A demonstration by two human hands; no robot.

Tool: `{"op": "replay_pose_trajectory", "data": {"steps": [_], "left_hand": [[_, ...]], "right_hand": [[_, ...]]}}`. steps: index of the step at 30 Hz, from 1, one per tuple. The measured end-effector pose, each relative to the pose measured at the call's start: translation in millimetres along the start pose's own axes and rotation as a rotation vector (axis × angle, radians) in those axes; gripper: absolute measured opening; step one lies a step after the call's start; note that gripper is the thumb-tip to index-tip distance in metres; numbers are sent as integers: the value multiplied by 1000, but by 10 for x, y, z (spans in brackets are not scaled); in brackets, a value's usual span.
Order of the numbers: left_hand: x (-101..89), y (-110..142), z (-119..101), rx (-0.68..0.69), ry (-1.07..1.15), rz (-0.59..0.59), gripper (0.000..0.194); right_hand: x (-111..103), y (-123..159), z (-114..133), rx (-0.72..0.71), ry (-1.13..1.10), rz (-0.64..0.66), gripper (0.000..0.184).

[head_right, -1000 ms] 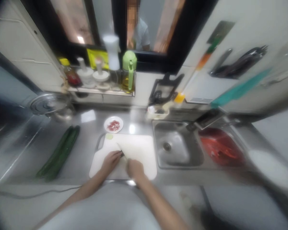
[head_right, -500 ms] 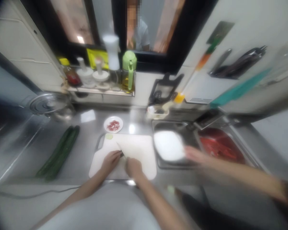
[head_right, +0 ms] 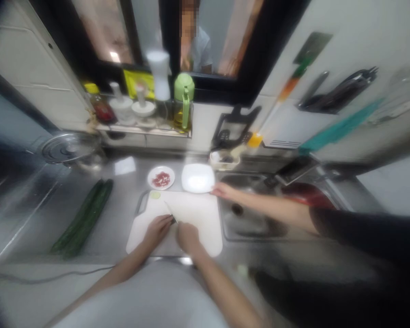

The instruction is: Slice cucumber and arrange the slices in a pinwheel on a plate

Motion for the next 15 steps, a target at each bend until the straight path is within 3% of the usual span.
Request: {"op": "replay_pose_trajectory", "data": {"steps": [7,15], "left_hand": [[-2,6,3,-2,13,3,28],[-2,1,5,-14,20,0,27]], "right_hand": [[-9,27,18,-6,-19,-10,32],[-34,209,-57,48,5,122,31]]}}
Point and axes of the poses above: each hand's wrist, its own y-axis away from the middle knuckle, its own x-axis out of the palm, z = x × y, the point moved 3 cm from there along -y, towards the middle knuckle, and after that the axes turned 1 degree about -y, right-handed, at the moved point
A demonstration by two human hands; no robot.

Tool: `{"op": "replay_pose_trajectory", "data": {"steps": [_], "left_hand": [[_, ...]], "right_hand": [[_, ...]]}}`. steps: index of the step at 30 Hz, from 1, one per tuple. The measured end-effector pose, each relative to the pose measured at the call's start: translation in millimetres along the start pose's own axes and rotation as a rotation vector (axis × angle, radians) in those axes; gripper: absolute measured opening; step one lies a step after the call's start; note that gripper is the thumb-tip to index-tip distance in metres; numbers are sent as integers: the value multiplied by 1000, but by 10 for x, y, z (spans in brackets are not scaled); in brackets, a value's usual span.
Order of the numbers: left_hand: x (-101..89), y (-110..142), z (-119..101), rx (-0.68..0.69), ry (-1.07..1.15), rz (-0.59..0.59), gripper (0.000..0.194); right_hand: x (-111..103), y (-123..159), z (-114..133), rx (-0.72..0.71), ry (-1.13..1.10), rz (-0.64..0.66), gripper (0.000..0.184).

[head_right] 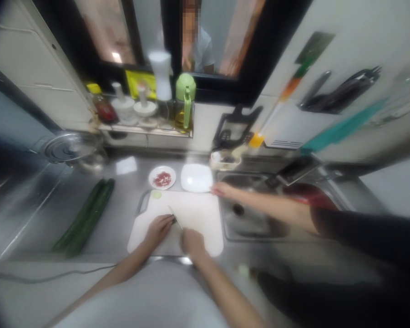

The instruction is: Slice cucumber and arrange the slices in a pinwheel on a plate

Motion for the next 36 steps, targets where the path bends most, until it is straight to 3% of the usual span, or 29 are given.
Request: {"op": "replay_pose_trajectory", "data": {"steps": [27,36], "left_hand": [[0,-4,-17,30,-12,-28,26],[-4,5,-13,30,-1,-40,26]], "right_hand": [[53,-176,82,-55,7,-158,32],[55,-56,40,-5,11,-62,30]]}}
Point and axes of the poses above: each hand's wrist, its own y-axis away from the middle knuckle, its own x-axis out of the palm, z = x × y, the point moved 3 cm from there along -y, towards the middle knuckle, and after that the axes turned 1 degree about -y, right-handed, at the moved point
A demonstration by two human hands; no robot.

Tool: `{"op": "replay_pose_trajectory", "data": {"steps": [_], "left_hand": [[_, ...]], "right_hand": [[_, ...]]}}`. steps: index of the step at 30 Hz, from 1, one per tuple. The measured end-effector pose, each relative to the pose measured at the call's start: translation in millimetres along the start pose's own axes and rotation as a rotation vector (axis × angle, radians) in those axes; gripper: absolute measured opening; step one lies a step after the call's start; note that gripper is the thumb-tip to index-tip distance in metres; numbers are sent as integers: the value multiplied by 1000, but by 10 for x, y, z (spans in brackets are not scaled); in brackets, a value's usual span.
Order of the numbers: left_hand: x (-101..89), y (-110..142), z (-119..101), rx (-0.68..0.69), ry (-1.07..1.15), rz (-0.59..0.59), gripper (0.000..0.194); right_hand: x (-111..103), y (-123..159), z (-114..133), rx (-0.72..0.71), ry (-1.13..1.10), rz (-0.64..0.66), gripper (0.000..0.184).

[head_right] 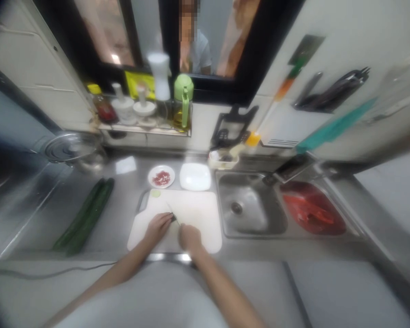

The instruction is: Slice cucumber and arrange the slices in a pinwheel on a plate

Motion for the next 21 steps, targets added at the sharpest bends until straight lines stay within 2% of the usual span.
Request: {"op": "replay_pose_trajectory", "data": {"steps": [10,21], "left_hand": [[19,11,29,0,-5,-3,26],[-4,-2,-2,-9,2,6,26]], "right_hand": [[73,228,-152,30,-23,66,30],[26,47,-26,11,4,11,31]]}}
Point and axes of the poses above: each hand's wrist, its own y-axis away from the middle knuckle, its own x-axis out of the palm, z = x × y, the point moved 3 cm from there along -y, towards the middle knuckle, and after that the axes turned 1 degree about -y, right-handed, at the moved point
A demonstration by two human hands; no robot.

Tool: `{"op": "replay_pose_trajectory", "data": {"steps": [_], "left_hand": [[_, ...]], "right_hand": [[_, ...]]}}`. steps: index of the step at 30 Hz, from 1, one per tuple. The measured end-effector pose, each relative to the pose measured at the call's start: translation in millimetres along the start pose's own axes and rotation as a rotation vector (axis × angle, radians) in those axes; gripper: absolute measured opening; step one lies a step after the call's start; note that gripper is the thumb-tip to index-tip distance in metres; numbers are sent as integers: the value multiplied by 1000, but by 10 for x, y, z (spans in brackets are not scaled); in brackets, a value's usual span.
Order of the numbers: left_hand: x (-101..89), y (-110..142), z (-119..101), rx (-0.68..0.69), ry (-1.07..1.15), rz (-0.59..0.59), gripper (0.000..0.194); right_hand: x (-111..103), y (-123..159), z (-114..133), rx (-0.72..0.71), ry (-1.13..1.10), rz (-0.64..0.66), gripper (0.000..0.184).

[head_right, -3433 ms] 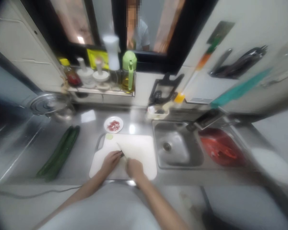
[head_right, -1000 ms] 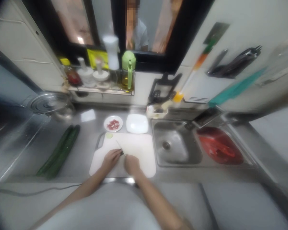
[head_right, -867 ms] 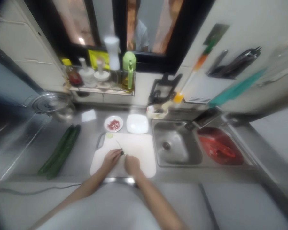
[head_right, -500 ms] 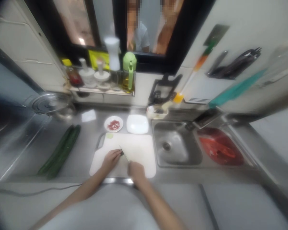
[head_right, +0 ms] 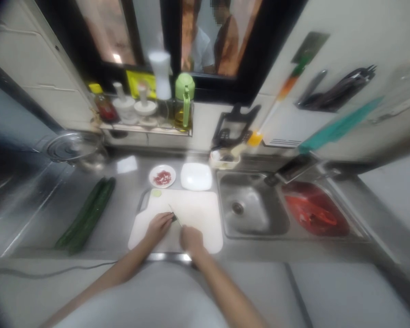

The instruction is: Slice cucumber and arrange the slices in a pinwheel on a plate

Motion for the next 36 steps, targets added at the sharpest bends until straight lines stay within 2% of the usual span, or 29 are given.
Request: {"op": "replay_pose_trajectory", "data": {"steps": [9,16,27,36], "left_hand": [[-10,-11,-11,9,-5,1,26],[-23,-10,-26,15,-1,5,27],[3,3,15,1,0,3,26],[19,15,31,0,-8,-13,26]], "right_hand": [[18,-173,61,-45,-9,-85,30],[22,-169,71,-47,-12,-108,31],[0,75,-20,14,-4,9,29],[42,169,-83,27,-9,26,31]]}}
Point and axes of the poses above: each hand's wrist, its own y-axis away from the middle knuckle, its own x-axis out of the palm, z = x × y, the point moved 3 cm from there along -y, towards the middle knuckle, and after that the axes turned 1 degree about -y, right-handed, at the moved point
